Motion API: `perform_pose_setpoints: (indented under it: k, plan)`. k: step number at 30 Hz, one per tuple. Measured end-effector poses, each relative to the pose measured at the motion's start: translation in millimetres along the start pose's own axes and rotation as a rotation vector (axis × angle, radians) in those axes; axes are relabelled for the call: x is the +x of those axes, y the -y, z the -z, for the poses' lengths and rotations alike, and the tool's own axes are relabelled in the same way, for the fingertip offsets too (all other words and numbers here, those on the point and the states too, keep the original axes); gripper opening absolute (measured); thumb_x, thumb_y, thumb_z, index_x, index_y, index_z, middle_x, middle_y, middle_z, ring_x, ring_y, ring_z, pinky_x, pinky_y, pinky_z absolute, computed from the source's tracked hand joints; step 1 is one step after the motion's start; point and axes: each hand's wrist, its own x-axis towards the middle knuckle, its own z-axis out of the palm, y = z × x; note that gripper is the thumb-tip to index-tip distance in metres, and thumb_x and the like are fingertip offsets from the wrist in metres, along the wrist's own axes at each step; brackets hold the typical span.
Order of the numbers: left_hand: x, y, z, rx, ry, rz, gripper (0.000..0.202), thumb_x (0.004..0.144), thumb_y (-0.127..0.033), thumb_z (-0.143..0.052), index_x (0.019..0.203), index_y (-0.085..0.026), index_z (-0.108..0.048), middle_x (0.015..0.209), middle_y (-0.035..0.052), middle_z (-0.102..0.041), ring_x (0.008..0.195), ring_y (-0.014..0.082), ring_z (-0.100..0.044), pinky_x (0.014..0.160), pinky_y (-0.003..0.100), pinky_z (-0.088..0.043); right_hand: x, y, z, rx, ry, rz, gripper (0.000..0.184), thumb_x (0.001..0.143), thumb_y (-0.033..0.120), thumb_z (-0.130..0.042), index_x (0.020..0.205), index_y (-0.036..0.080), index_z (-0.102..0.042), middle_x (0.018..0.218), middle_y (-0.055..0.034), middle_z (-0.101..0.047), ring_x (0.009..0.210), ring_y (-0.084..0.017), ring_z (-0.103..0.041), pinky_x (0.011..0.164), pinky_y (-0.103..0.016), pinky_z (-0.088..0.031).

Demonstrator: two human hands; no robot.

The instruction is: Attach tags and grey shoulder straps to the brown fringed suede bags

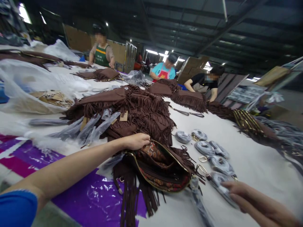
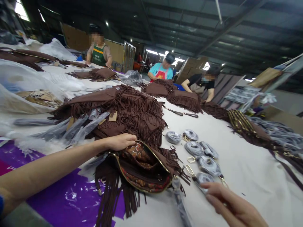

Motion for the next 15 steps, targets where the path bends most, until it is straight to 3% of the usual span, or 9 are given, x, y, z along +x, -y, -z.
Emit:
perform_pose_setpoints:
  k: [2,3,4,6,8,10,12,15]
  plan:
    - [-0.2,-0.8,0.7,0.028,0.012,-0.013,0.019,0.092,-0.021,-0.04,0.075,-0.017,-0.046,0.075,-0.0014,-0.05,0.073,0.0137,-0.048,0.067,0.023,-0.038,10.2,59.5,-12.2,0.151,0.357,-0.016,0.028,0.093,0.047,-0.052,0.083,0.026,-0.066,0.109,-0.0071,-0.071,0.078,-0.023,-0.068,0.061,-0.026,-0.056]
    - [-1.6,-2.4,0.7,0.039,0.019,-0.018,0.019,0.092,-0.021,-0.04,0.075,-0.017,-0.047,0.075,-0.0009,-0.051,0.073,0.0142,-0.049,0.068,0.023,-0.039,17.6,85.9,-21.3,0.183,0.45,-0.01,0.027,0.094,0.043,-0.051,0.079,0.024,-0.063,0.107,-0.0072,-0.07,0.08,-0.023,-0.068,0.066,-0.027,-0.055]
    - [-4.4,-5.2,0.3,0.06,0.022,-0.022,0.018,0.093,-0.021,-0.04,0.076,-0.017,-0.048,0.076,-0.0003,-0.052,0.074,0.0148,-0.05,0.069,0.024,-0.04,25.8,107.5,-31.1,0.21,0.511,-0.004,0.024,0.093,0.039,-0.052,0.076,0.024,-0.06,0.102,-0.007,-0.07,0.088,-0.025,-0.067,0.073,-0.029,-0.053]
    - [-14.8,-16.0,-1.9,0.18,-0.042,-0.034,0.014,0.093,-0.019,-0.042,0.083,-0.016,-0.052,0.081,0.0023,-0.057,0.075,0.0167,-0.053,0.071,0.027,-0.042,42.2,133.0,-49.2,0.26,0.508,0.016,0.024,0.093,0.037,-0.05,0.073,0.024,-0.055,0.078,-0.0061,-0.067,0.114,-0.031,-0.057,0.085,-0.034,-0.048]
    - [-30.6,-33.7,-6.4,0.39,-0.158,-0.145,0.013,0.094,-0.016,-0.041,0.092,-0.015,-0.055,0.091,0.0067,-0.06,0.081,0.0195,-0.056,0.075,0.03,-0.044,55.0,137.1,-60.8,0.387,0.461,0.014,0.028,0.094,0.042,-0.05,0.073,0.024,-0.051,0.066,-0.0044,-0.061,0.124,-0.032,-0.048,0.091,-0.036,-0.043]
    - [-46.1,-55.1,-14.3,0.556,-0.203,-0.362,0.017,0.095,-0.014,-0.04,0.094,-0.016,-0.057,0.099,0.0097,-0.062,0.087,0.0213,-0.057,0.079,0.032,-0.046,62.4,128.9,-65.0,0.564,0.429,-0.04,0.032,0.094,0.049,-0.051,0.075,0.024,-0.049,0.06,-0.0004,-0.056,0.101,-0.028,-0.059,0.08,-0.032,-0.044]
    - [-53.8,-74.1,-26.7,0.57,-0.102,-0.542,0.017,0.094,-0.013,-0.043,0.092,-0.016,-0.059,0.099,0.0097,-0.064,0.089,0.0213,-0.059,0.08,0.03,-0.048,65.5,118.5,-64.8,0.709,0.419,-0.12,0.036,0.092,0.055,-0.054,0.077,0.023,-0.048,0.057,0.0042,-0.052,0.062,-0.017,-0.053,0.059,-0.024,-0.038]
    - [-40.9,-87.1,-52.6,0.452,0.01,-0.515,0.016,0.084,-0.006,-0.052,0.092,-0.015,-0.062,0.095,0.0095,-0.067,0.087,0.0215,-0.063,0.078,0.028,-0.051,67.3,109.2,-64.2,0.817,0.411,-0.203,0.042,0.089,0.059,-0.059,0.075,0.022,-0.046,0.055,0.0067,-0.051,0.046,-0.009,-0.03,0.046,-0.021,-0.02]
